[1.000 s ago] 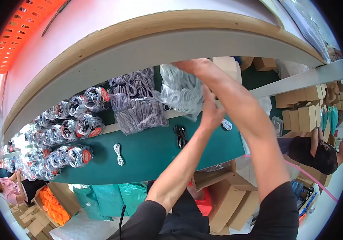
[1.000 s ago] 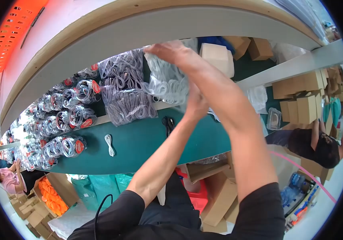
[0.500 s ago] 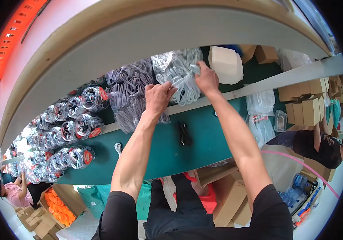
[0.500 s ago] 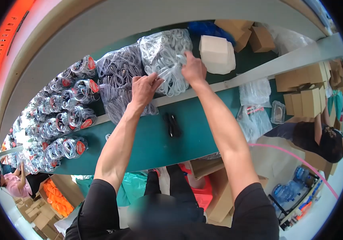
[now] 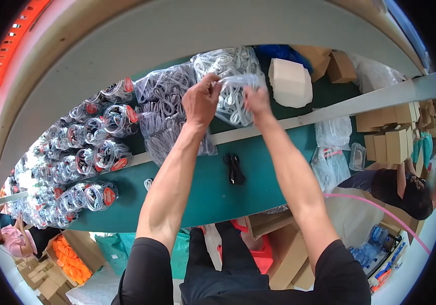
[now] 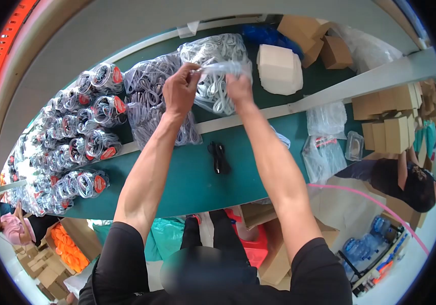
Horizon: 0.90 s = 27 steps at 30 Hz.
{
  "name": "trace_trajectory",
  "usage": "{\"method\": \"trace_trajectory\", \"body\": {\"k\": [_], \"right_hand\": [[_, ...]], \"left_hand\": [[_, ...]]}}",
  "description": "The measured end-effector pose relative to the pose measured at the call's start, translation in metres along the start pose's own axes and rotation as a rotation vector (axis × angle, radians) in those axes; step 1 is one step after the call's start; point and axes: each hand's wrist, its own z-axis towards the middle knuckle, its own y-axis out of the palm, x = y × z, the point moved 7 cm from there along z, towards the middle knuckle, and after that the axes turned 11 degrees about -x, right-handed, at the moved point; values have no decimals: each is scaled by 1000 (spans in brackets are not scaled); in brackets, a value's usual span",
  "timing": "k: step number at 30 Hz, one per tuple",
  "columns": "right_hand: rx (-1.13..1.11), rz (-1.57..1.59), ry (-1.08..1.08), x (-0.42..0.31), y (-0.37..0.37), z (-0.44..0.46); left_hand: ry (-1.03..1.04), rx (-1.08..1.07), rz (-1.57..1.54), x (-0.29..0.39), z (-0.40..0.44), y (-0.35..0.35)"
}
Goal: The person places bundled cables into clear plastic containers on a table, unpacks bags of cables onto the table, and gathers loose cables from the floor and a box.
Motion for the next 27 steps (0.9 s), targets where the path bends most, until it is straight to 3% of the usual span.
{"method": "trace_trajectory", "body": {"k": [1,3,5,6,8,10,12,13,15,17,19,21,24,27], "right_hand": [[-47,194,-100,-28,2,1],[85,-38,-83,-32,3,16],[262,-807,-418,-39,22,13],[343,-873,-669,-40,37,-6],[262,-911,-618,-30,37,3],[77,-941,-427,-26,24,9],[-4,-816,-474,-40,11,-13],[-39,-784,-474,-43,4,-23],[109,-895,-602,-58,-9,-76],[79,-834,-805,-80,-7,-146],[-48,-586,-662,-74,3,-214],[-267,-450,-434,-22,23,-271],[-740,-354,-123,60,98,-374],[-1104,-364,164,179,162,-443]], "left_hand": [[-35,28,-5,-6,-1,-2],[-222,-72,54,-40,-2,7],[-267,-93,110,-52,-6,16],[-274,-90,110,-49,-7,12],[-189,-234,-172,-39,-5,15],[-96,-222,-246,-28,-17,8],[56,-171,-207,-10,-37,-18],[54,-172,-205,-6,-57,-34],[23,-156,-393,-3,-111,-68],[-104,-296,-396,-13,-189,-92],[-130,-517,-338,-7,-270,-115],[-228,-839,-395,-16,-359,-116],[-336,-1295,-429,-37,-479,-113],[-413,-1494,-341,-77,-562,-99]]}}
